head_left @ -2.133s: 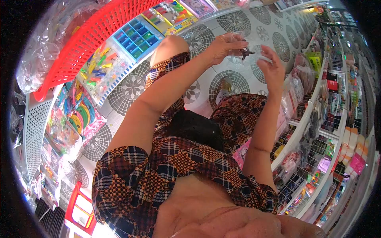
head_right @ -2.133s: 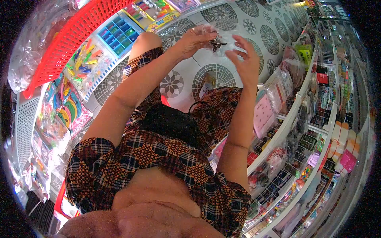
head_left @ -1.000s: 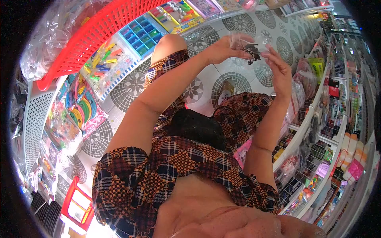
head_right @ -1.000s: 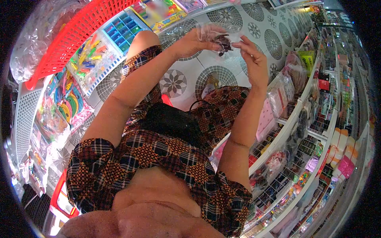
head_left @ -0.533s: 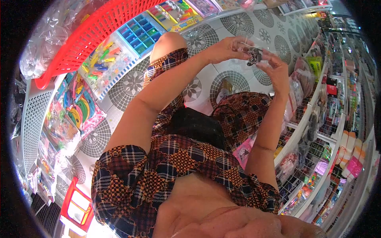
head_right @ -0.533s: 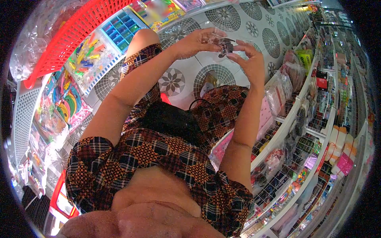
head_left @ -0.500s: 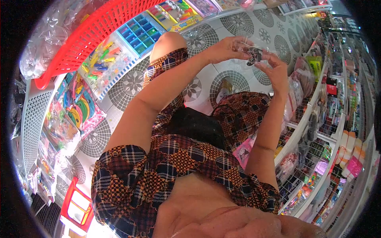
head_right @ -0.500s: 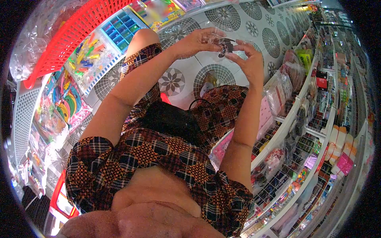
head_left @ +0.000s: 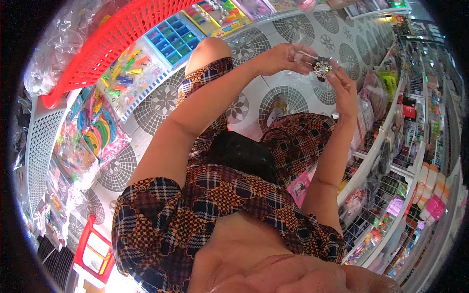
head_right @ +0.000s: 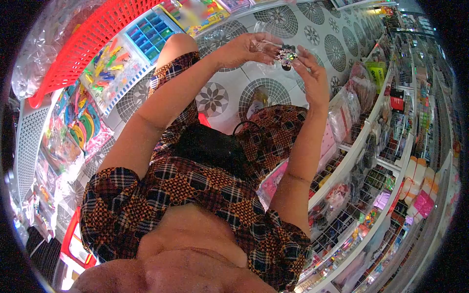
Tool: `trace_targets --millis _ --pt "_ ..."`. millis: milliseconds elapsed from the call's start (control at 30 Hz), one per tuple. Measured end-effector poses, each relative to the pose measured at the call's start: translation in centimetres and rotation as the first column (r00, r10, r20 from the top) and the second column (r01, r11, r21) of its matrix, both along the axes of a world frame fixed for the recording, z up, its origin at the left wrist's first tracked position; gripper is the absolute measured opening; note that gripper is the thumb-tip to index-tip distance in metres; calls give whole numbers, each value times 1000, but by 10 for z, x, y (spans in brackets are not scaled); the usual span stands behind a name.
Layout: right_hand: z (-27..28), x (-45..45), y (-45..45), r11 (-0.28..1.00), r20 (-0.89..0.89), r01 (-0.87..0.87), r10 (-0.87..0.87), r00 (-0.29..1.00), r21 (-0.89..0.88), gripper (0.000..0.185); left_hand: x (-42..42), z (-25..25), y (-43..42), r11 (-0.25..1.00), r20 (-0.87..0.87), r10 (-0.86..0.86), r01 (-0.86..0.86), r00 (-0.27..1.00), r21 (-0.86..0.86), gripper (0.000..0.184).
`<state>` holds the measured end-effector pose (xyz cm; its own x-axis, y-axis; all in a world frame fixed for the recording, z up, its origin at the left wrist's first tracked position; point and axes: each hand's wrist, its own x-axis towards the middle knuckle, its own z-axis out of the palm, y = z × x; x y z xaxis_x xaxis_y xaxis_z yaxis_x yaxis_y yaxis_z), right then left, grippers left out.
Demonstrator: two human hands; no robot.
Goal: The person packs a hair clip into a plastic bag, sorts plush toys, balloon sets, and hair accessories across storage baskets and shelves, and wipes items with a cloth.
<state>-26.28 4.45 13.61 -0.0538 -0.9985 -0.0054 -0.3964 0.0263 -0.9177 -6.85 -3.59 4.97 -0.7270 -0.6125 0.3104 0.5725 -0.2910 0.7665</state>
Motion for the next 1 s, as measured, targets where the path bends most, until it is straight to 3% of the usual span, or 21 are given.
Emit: trace_targets --millis 100,133,300,367,500,600,667,733,800,867,1000 --pt "-5 -3 2 995 93 -69 63 994 70 24 3 3 2 996 48 -47 50 998 -69 47" --pt "-4 -1 2 993 55 -70 65 996 90 25 3 4 3 988 104 -54 68 993 -136 50" --pt "-3 7 4 994 48 -46 41 998 95 25 6 6 6 989 55 -108 113 993 -93 53" --pt "-4 5 2 993 -103 -31 43 994 115 26 6 8 7 989 64 -122 127 990 -79 54" --pt "0 15 4 982 -52 -17 27 998 189 26 2 -1 4 984 92 -100 112 991 -141 51" --pt "-6 16 1 988 -152 -95 113 982 122 24 2 -3 2 989 61 -99 104 993 -102 46" --pt "-1 23 1 995 -423 -102 102 900 22 23 2 -3 3 993 64 -79 84 995 -80 43" --pt "4 25 1 997 -343 -8 32 939 71 22 -1 -4 4 995 49 -39 34 998 93 41" --pt "5 23 3 989 -263 78 -43 964 125 21 -5 -7 2 989 19 -30 27 999 144 40" --pt "5 17 6 987 83 88 -100 991 137 21 -7 -9 0 981 -10 -19 20 1000 194 40" --pt "1 16 11 1000 -44 20 -20 999 3 19 -12 -15 -3 955 -28 74 -63 997 291 36"
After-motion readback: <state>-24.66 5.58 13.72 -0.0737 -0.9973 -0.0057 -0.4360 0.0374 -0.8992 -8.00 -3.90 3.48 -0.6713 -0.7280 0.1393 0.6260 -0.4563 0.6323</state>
